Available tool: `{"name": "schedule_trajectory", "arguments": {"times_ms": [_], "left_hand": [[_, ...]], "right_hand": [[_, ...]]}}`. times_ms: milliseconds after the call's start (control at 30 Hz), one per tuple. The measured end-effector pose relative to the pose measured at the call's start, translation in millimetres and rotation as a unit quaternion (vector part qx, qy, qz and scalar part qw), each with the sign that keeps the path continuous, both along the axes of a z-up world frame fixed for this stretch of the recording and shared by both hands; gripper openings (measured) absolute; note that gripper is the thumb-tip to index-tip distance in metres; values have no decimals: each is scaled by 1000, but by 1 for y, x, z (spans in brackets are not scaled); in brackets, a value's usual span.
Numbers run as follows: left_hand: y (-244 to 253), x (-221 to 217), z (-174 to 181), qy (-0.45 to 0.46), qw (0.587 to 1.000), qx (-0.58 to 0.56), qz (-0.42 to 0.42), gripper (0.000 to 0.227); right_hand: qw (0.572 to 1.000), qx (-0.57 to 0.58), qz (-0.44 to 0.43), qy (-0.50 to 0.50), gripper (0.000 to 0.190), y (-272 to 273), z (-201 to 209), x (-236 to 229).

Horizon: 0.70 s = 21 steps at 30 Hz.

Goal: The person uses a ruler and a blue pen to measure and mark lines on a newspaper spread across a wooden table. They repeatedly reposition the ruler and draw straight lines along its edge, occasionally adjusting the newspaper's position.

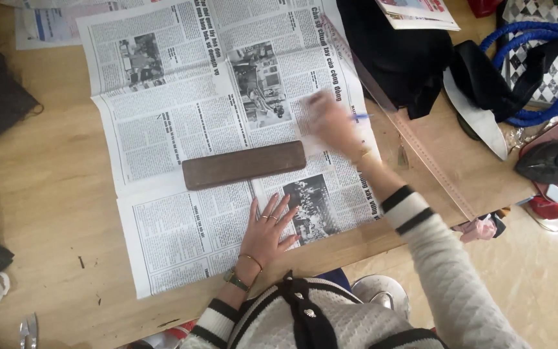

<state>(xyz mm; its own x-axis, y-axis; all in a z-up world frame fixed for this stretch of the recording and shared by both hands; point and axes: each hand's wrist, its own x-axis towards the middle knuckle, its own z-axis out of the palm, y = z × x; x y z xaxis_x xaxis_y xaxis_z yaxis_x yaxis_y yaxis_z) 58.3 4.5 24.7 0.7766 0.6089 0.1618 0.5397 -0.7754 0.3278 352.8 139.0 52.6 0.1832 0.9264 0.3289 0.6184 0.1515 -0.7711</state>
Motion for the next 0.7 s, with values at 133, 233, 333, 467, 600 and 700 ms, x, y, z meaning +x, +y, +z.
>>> {"name": "schedule_trajectory", "arguments": {"times_ms": [133,233,333,467,600,700], "left_hand": [[1,2,-4,27,1000,9,8,66],[-3,0,-7,38,999,6,1,69],[2,2,3,55,998,4,-6,79],[1,-1,20,41,997,-35,46,100],[-4,-1,17,-15,987,-1,159,125],[-6,-2,1,-21,988,48,146,128]], "right_hand": [[932,47,145,-329,82,-22,72,-126],[856,-74,225,-459,100,-22,48,-151],[853,-80,201,-474,89,-9,31,-152],[875,-15,180,-448,79,-16,29,-151],[889,-41,184,-418,79,-23,39,-146],[881,-51,200,-427,78,-32,49,-147]]}}
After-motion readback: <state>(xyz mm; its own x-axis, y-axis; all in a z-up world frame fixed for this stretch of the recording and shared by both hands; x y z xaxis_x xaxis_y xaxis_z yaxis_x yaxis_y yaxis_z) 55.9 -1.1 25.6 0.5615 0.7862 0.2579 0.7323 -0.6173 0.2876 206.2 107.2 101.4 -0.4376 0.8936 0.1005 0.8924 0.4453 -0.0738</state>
